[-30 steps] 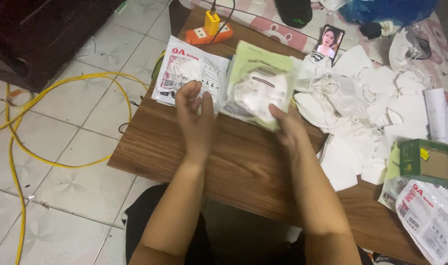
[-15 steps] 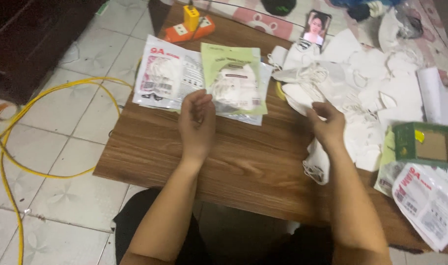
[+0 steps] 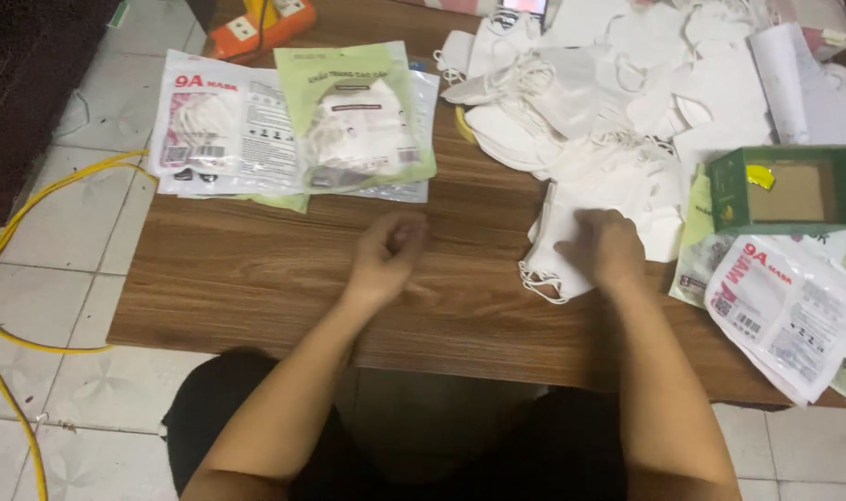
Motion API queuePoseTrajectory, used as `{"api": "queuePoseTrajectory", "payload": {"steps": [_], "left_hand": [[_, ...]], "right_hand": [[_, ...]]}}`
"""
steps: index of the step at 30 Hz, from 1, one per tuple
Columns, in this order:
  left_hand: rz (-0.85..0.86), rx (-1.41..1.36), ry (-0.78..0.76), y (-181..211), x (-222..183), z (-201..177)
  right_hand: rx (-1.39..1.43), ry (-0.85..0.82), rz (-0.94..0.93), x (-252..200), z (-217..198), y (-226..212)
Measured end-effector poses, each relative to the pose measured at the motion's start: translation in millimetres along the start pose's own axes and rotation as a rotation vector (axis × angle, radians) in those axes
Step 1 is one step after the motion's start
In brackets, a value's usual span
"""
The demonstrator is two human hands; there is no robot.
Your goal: The person is picking up individual face masks from a large pile, folding them neatly, and inspecting them before placing them aside for packaging.
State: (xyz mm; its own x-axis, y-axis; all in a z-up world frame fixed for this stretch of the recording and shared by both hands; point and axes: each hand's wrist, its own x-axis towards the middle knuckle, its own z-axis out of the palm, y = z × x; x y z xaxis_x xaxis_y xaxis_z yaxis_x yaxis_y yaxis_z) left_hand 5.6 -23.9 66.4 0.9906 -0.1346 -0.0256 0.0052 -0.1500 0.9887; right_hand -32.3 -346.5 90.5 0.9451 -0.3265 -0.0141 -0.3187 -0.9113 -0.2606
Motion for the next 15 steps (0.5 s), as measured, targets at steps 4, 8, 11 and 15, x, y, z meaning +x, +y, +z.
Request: {"api": "queuePoseTrajectory", "payload": {"steps": [4,8,11,15], "left_hand": [[-0.025,0.038,-0.054,-16,1,14],[-0.024,0.025,-0.146,13,-14,15],[0.000,0.063,-0.185,31,-23,9],[0.181,0.192,-0.326,27,-7,3]], "right_hand": [[0.088,-0.035,0.029,-5,-10,-8],[0.087,-0.031,0.014,0,-1,-2],[0.138,-0.020,-0.041,-7,-13,-7],[0.452,-0.109,-0.125,-35,-46,-38]]}}
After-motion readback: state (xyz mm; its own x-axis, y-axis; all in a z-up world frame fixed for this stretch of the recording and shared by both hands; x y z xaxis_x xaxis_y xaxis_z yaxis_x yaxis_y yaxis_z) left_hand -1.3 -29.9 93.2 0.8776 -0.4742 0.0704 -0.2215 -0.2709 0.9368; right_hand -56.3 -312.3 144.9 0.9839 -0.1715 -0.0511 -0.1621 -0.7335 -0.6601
